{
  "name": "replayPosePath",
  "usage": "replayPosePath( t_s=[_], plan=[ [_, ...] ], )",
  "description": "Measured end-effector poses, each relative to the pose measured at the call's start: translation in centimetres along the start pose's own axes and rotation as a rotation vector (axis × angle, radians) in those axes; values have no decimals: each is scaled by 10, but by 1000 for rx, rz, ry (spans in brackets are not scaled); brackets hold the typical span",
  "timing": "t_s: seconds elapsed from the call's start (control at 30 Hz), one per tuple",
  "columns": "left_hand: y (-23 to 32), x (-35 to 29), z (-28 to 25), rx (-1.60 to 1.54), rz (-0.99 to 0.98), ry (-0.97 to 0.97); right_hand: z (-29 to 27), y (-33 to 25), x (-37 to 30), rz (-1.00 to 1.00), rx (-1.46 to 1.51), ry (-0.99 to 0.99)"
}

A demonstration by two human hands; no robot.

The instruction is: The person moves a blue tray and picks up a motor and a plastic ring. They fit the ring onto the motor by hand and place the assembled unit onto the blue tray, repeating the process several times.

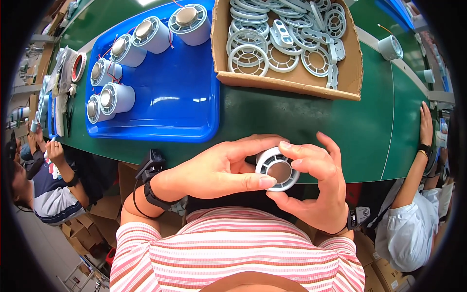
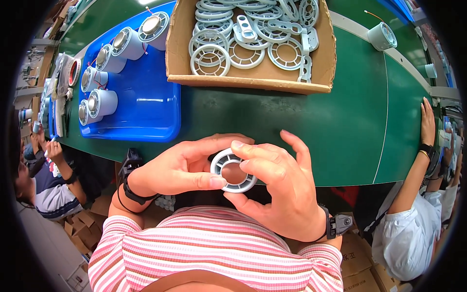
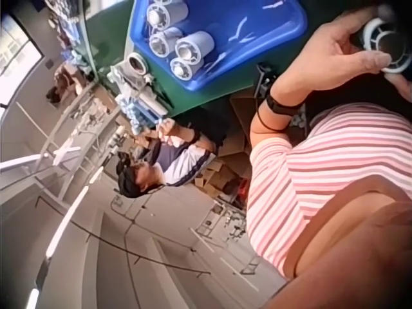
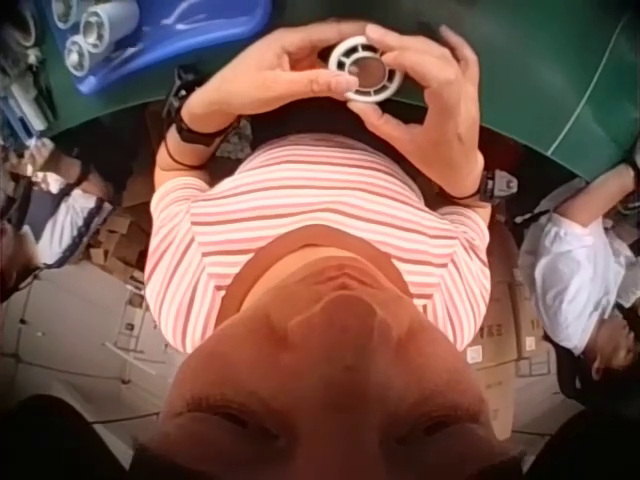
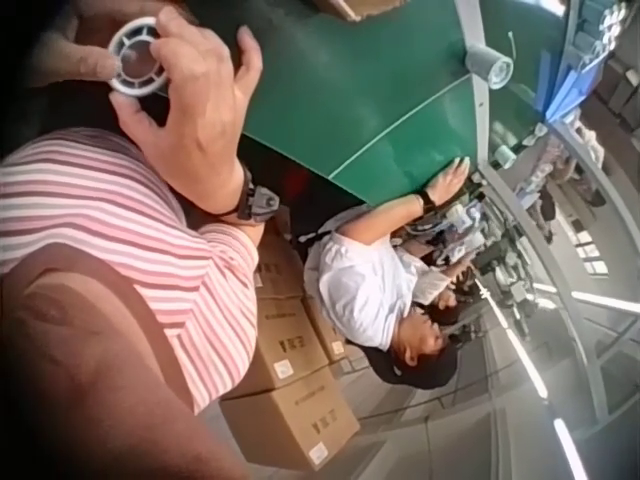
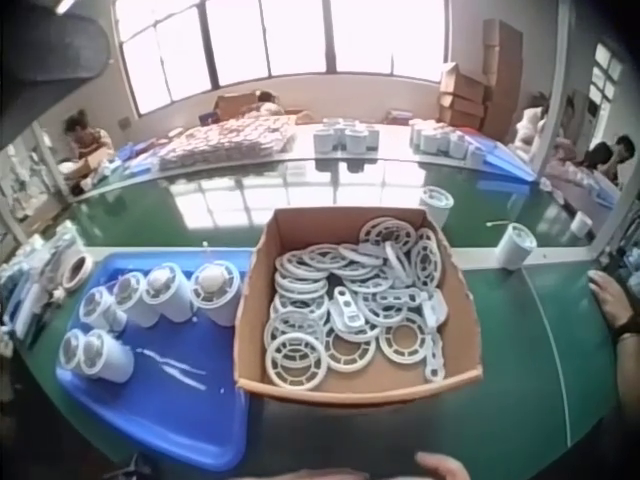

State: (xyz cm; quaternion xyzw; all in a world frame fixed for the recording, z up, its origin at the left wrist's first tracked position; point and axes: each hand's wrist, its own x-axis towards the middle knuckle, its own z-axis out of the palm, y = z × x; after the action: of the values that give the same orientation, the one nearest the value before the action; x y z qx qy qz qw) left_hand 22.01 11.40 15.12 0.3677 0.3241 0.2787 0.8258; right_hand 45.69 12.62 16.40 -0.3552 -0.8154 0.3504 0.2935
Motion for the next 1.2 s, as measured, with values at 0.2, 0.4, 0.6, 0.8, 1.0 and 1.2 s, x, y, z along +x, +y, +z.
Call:
replayPosePath(
  t_s=[0.2,0.4,0.6,0.8,1.0,1.2],
  plan=[
    [4,2,1,-42,6,32,0,1,5,-33,10,-4],
    [11,-10,18,203,96,170,16,1,0,-126,-160,49],
    [64,-35,-11,1587,597,641,-30,27,-15,47,-478,267],
    [92,-3,-91,2000,519,933,-95,88,-19,222,-670,513],
    [101,10,-103,1899,471,821,-108,64,56,-10,-742,426],
    [99,-15,-63,1914,571,957,-144,134,160,182,-981,467]
  ],
)
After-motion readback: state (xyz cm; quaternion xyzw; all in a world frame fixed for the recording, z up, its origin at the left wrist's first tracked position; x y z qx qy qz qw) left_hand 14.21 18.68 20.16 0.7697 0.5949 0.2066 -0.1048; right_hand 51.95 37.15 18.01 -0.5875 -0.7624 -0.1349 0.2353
